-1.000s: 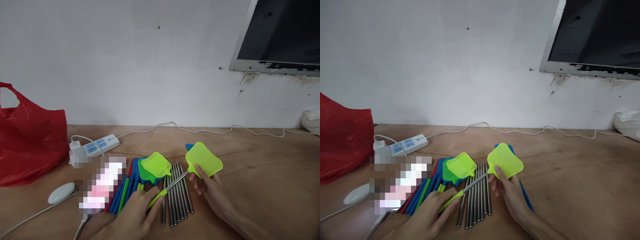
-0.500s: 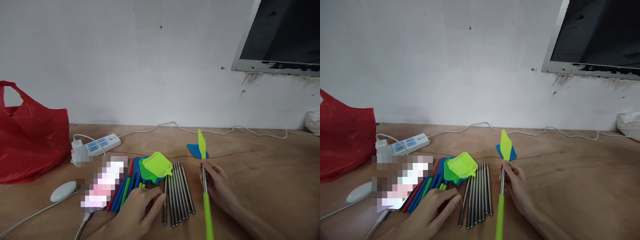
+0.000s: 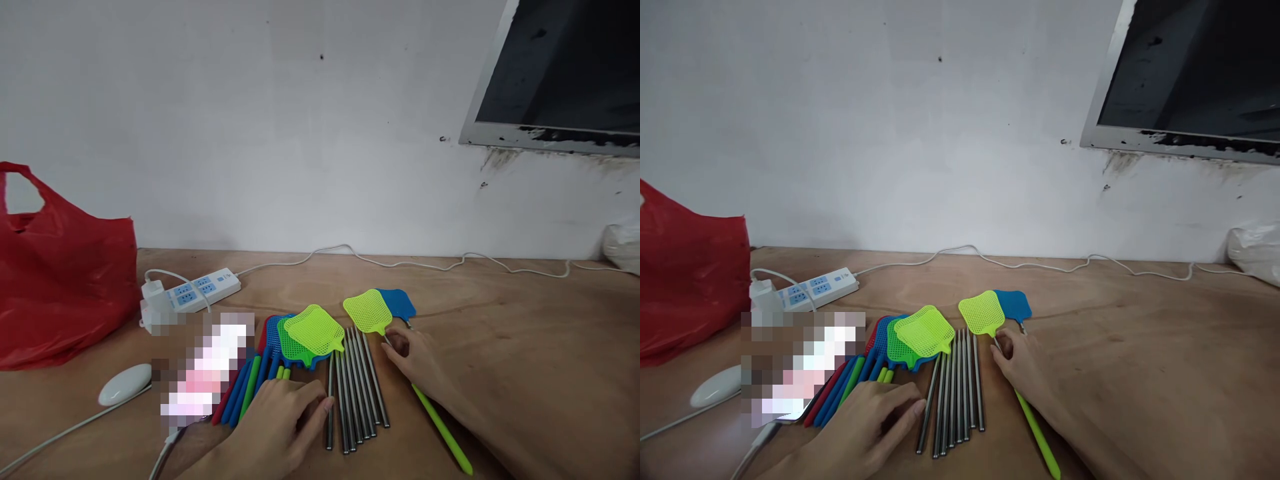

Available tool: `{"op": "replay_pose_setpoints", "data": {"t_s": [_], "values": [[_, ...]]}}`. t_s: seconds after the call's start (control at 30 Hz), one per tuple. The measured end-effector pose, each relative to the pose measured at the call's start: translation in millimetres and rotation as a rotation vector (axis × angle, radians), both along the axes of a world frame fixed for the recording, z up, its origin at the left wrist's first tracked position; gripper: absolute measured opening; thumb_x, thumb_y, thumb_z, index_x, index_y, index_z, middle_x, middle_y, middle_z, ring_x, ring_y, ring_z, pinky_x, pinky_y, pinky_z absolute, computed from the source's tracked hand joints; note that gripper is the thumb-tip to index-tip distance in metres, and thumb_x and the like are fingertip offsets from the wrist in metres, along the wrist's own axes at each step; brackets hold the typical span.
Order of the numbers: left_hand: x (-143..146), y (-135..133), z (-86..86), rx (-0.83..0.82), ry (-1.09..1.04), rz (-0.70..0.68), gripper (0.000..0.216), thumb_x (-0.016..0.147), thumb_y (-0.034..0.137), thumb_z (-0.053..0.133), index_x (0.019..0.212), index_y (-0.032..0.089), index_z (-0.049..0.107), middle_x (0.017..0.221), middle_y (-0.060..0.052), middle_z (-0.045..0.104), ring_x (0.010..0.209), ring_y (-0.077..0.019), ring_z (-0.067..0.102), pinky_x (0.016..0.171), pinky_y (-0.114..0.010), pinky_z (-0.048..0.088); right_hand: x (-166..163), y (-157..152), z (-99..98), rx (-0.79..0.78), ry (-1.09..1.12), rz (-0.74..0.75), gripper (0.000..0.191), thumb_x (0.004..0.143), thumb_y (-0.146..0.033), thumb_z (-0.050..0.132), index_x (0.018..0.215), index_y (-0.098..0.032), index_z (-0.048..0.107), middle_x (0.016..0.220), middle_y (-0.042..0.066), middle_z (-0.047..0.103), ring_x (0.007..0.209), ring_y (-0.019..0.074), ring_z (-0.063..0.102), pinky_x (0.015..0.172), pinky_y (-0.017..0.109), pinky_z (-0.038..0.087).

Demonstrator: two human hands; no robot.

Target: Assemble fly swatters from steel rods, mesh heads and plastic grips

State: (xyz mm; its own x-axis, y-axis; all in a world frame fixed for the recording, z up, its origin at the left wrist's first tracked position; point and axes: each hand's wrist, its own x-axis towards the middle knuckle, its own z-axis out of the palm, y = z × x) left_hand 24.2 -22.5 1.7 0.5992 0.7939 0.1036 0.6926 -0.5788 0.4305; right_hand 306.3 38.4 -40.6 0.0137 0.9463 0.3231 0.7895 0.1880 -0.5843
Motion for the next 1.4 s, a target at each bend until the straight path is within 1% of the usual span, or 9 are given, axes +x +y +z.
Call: {"op": "replay_pose_setpoints", "data": {"t_s": [0.13, 0.33, 0.53, 0.7, 0.83, 0.93, 1.07, 1.17, 1.4], "values": [[0.9, -0.3, 0.1, -0.001, 0.018, 0.003, 0.037, 0.103, 0.034, 0.031, 0.073, 0.021, 0.049, 0.067, -0.001, 0.061, 0.059, -0.0177, 0.056, 0.056, -0.029, 0.028, 5.0, 2.0, -3.5, -0.006, -0.101, -0.039, 0.017, 0.08, -0.028, 0.059, 0.093, -0.022, 0.069, 0.058, -0.001, 0.06, 0.056, 0.022, 0.057, 0.056, 0.029, 0.029], [2.1, -1.5, 2.0, -0.018, 0.035, 0.006, 0.037, 0.103, 0.034, 0.032, 0.075, 0.021, 0.052, 0.07, -0.002, 0.064, 0.062, -0.0185, 0.059, 0.057, -0.029, 0.03, 7.1, 1.7, 0.7, 0.0, -0.31, -0.104, 0.038, 0.081, -0.019, 0.059, 0.119, -0.022, 0.06, 0.076, 0.002, 0.069, 0.067, 0.0232, 0.064, 0.057, 0.028, 0.029], [1.6, -1.1, 0.0, -0.001, 0.046, -0.001, 0.036, 0.102, 0.032, 0.033, 0.074, 0.021, 0.051, 0.069, -0.002, 0.065, 0.061, -0.0186, 0.059, 0.056, -0.029, 0.03, 5.6, -0.5, 7.9, 0.009, -0.371, -0.07, 0.022, 0.083, -0.014, 0.056, 0.103, -0.019, 0.064, 0.086, 0.005, 0.07, 0.075, 0.0236, 0.065, 0.061, 0.03, 0.034], [0.1, -0.6, -1.5, 0.016, 0.037, 0.004, 0.035, 0.102, 0.031, 0.035, 0.074, 0.021, 0.054, 0.069, -0.002, 0.065, 0.061, -0.0183, 0.059, 0.056, -0.029, 0.031, 5.0, -4.4, 12.3, -0.001, -0.389, -0.06, 0.023, 0.083, -0.011, 0.053, 0.101, -0.02, 0.064, 0.094, 0.006, 0.069, 0.08, 0.0231, 0.066, 0.06, 0.029, 0.033], [0.4, -0.2, 0.2, 0.016, 0.024, -0.001, 0.035, 0.102, 0.03, 0.035, 0.074, 0.021, 0.054, 0.069, -0.002, 0.065, 0.06, -0.0185, 0.059, 0.055, -0.029, 0.03, 6.3, -7.5, 18.5, -0.024, -0.443, -0.094, 0.019, 0.087, -0.017, 0.054, 0.103, -0.022, 0.063, 0.101, 0.006, 0.068, 0.075, 0.0222, 0.066, 0.056, 0.029, 0.029], [0.9, 0.6, 1.5, 0.031, 0.026, 0.012, 0.035, 0.101, 0.03, 0.035, 0.073, 0.021, 0.052, 0.068, -0.002, 0.064, 0.059, -0.0186, 0.058, 0.055, -0.029, 0.029, 11.2, -6.8, 22.9, 0.023, -0.467, -0.137, 0.015, 0.09, -0.023, 0.053, 0.102, -0.022, 0.062, 0.103, 0.007, 0.068, 0.075, 0.0228, 0.066, 0.056, 0.029, 0.029], [0.9, 1.0, 1.4, 0.03, 0.034, 0.021, 0.033, 0.101, 0.029, 0.034, 0.073, 0.021, 0.05, 0.068, -0.002, 0.064, 0.06, -0.0187, 0.058, 0.055, -0.029, 0.028, 18.1, -4.5, 23.9, 0.064, -0.518, -0.219, 0.024, 0.091, -0.038, 0.054, 0.106, -0.02, 0.059, 0.103, 0.011, 0.068, 0.08, 0.0279, 0.067, 0.058, 0.031, 0.031], [0.6, 0.3, 0.5, 0.026, 0.045, 0.015, 0.033, 0.101, 0.028, 0.034, 0.073, 0.021, 0.05, 0.069, -0.002, 0.064, 0.061, -0.0185, 0.058, 0.055, -0.029, 0.028, 18.2, -5.1, 22.4, -0.012, -0.559, -0.232, 0.033, 0.091, -0.044, 0.054, 0.109, -0.017, 0.058, 0.102, 0.014, 0.068, 0.08, 0.0314, 0.068, 0.057, 0.032, 0.032], [0.9, -0.7, 1.7, 0.029, 0.048, 0.016, 0.033, 0.101, 0.027, 0.035, 0.074, 0.021, 0.052, 0.069, -0.002, 0.064, 0.06, -0.018, 0.058, 0.056, -0.028, 0.028, 14.0, -7.0, 22.4, -0.116, -0.544, -0.221, 0.029, 0.091, -0.039, 0.051, 0.11, -0.017, 0.055, 0.1, 0.014, 0.069, 0.081, 0.0315, 0.07, 0.058, 0.031, 0.03]]}}
